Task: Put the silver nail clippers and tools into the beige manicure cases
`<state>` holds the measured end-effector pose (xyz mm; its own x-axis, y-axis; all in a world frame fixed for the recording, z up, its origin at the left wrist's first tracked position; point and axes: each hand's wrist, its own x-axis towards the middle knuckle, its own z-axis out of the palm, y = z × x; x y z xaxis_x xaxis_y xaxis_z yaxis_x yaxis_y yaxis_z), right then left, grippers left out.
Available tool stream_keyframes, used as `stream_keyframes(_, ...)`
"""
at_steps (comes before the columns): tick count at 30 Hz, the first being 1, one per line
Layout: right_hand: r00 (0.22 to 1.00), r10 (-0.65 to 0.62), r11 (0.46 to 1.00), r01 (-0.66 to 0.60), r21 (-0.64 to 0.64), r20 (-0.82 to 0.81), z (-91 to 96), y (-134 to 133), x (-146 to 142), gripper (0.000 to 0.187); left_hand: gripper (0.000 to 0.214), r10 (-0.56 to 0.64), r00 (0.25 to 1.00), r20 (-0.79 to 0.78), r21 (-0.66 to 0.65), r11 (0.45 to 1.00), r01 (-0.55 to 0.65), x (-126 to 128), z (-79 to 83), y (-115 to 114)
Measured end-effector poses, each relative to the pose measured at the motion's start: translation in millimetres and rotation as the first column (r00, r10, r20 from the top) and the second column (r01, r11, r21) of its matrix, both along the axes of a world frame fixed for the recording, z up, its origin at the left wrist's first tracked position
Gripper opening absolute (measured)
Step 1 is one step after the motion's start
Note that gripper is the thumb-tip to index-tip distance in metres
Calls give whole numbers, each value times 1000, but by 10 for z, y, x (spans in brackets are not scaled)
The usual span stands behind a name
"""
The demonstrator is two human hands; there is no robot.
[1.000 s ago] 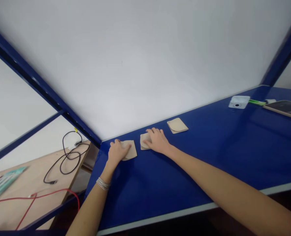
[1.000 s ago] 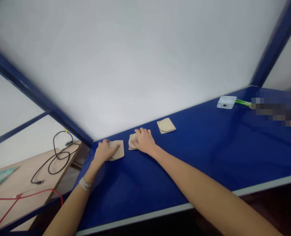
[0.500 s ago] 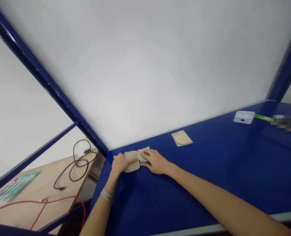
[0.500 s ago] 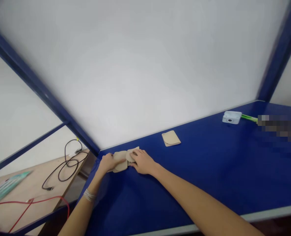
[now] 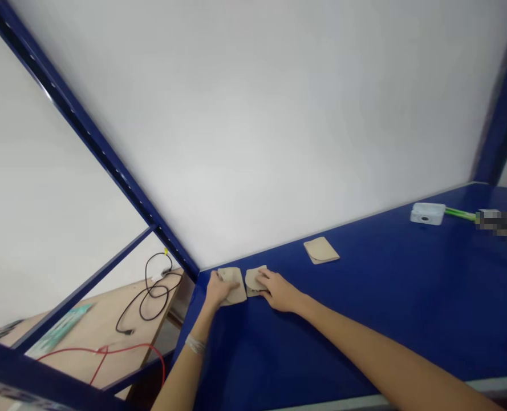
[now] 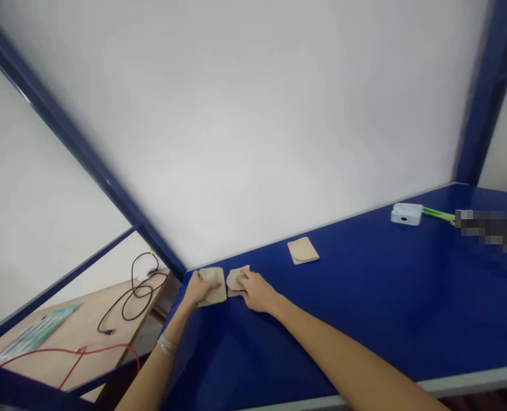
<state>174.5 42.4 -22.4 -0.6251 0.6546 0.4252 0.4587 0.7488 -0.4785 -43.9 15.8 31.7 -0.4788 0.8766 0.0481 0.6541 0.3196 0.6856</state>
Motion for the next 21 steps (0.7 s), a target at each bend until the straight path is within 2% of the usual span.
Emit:
stream_keyframes(3,997,63,997,-65,-44,-43,-4,-3,-40,39,55,26,985,171,49,998,-35,-162,160,-184)
stream_keyframes(6,993,109,992,-112,-63,-53,0,-19,-167,40,43,-4,945,327,72,997,-20,-309,316,-401)
stream_keyframes(8,989,137,989,-140,-57,-53,5,-35,-267,39,41,-27,842,540,74,997,-16,-353,381,-531)
stream_keyframes(10,986,157,986,-160,-54,-55,9,-44,-342,39,39,-63,758,649,93,996,3,-347,413,-625)
stream_keyframes(14,981,181,981,-185,-64,-63,21,-19,-384,40,39,-93,722,685,125,992,9,-235,423,-671)
stream_keyframes(18,979,186,978,-192,-78,-86,69,14,-351,45,42,-126,693,710,153,988,23,-71,389,-573)
stream_keyframes(21,968,102,985,-130,-109,-231,125,18,-306,37,40,-156,661,734,158,986,57,58,314,-467)
